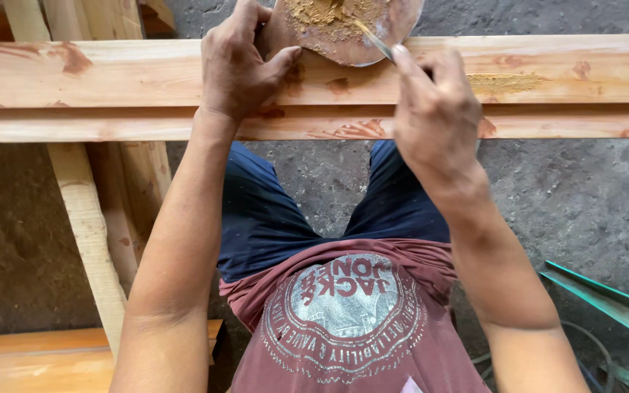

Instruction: The person scoops a yellowish paste from a wooden scoop and applies it into a long groove on a wooden plank using a small metal spatula. They spread the paste along the groove and smooth it flush with the plank surface.

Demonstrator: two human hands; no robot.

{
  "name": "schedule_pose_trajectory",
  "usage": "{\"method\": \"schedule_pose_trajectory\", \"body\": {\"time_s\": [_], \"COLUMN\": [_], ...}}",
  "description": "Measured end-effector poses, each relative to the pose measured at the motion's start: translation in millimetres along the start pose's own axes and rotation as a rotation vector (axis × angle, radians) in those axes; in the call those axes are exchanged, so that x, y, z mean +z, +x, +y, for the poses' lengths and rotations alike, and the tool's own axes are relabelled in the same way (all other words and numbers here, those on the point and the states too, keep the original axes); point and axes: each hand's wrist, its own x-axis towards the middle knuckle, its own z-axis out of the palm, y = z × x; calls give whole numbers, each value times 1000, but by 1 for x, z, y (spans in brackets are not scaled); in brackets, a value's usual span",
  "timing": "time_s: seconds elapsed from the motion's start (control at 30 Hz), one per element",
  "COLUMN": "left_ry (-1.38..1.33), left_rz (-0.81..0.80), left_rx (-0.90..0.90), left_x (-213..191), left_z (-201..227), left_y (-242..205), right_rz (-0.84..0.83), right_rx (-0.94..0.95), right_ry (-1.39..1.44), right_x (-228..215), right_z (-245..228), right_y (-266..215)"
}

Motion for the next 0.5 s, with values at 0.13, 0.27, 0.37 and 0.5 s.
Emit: {"method": "schedule_pose_trajectory", "body": {"time_s": [0.13,0.27,0.37,0.5], "left_ry": [4,-44,5,30], "left_rz": [-31,-82,-81,-103], "left_rx": [17,-41,-10,-28], "left_x": [0,-2,-4,-4], "left_z": [0,-7,-9,-17], "left_y": [-2,-7,-11,-15], "right_rz": [172,-208,46,190], "right_rx": [-140,33,-3,294], "right_ry": [-372,81,193,124], "right_x": [21,26,2,-52], "right_z": [-17,-28,-11,52], "right_y": [27,1,-42,-94]}}
